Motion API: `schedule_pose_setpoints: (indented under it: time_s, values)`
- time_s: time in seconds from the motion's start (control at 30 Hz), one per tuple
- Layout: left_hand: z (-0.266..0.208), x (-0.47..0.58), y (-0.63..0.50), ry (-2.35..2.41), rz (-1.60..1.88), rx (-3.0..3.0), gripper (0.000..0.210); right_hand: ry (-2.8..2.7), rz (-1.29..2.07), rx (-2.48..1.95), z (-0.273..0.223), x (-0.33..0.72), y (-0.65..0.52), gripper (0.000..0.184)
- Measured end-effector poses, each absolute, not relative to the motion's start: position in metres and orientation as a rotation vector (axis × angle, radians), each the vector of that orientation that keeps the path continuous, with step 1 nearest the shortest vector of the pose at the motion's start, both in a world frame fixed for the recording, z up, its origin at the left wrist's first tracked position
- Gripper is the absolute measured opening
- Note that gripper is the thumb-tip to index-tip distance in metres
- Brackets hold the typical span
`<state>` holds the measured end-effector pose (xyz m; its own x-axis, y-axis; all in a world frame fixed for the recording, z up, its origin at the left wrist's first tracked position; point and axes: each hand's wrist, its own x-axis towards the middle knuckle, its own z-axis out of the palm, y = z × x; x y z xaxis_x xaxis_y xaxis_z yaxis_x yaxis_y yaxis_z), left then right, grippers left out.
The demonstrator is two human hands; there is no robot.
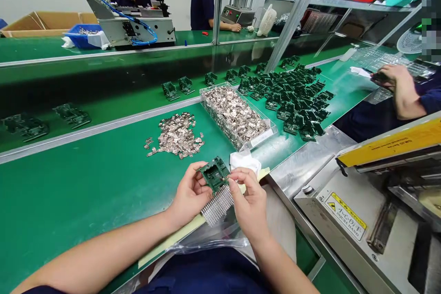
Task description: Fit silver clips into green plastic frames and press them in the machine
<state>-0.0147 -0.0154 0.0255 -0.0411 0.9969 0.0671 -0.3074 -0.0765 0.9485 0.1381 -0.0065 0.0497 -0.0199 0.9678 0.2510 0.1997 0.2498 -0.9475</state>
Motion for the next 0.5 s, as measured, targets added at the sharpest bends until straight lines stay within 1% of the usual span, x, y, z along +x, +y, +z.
schedule_pose_setpoints:
  time_s: [0.07,0.23,0.33,0.5]
  values:
    - [0.025,-0.013,-0.018,0.954,1.417,1.042,0.046,-1.526,0.802,-1.170,0.047,0.135,-0.007,0.010]
    - [0.027,-0.013,-0.021,0.952,1.436,1.120,0.040,-1.617,0.723,-1.242,0.044,0.131,-0.009,0.009]
    - [0.027,-0.013,-0.021,0.993,1.444,1.136,0.038,-1.630,0.701,-1.256,0.044,0.129,-0.010,0.007]
    - [0.025,-0.012,-0.021,1.045,1.486,1.190,0.027,-1.606,0.735,-1.251,0.040,0.127,-0.010,0.006]
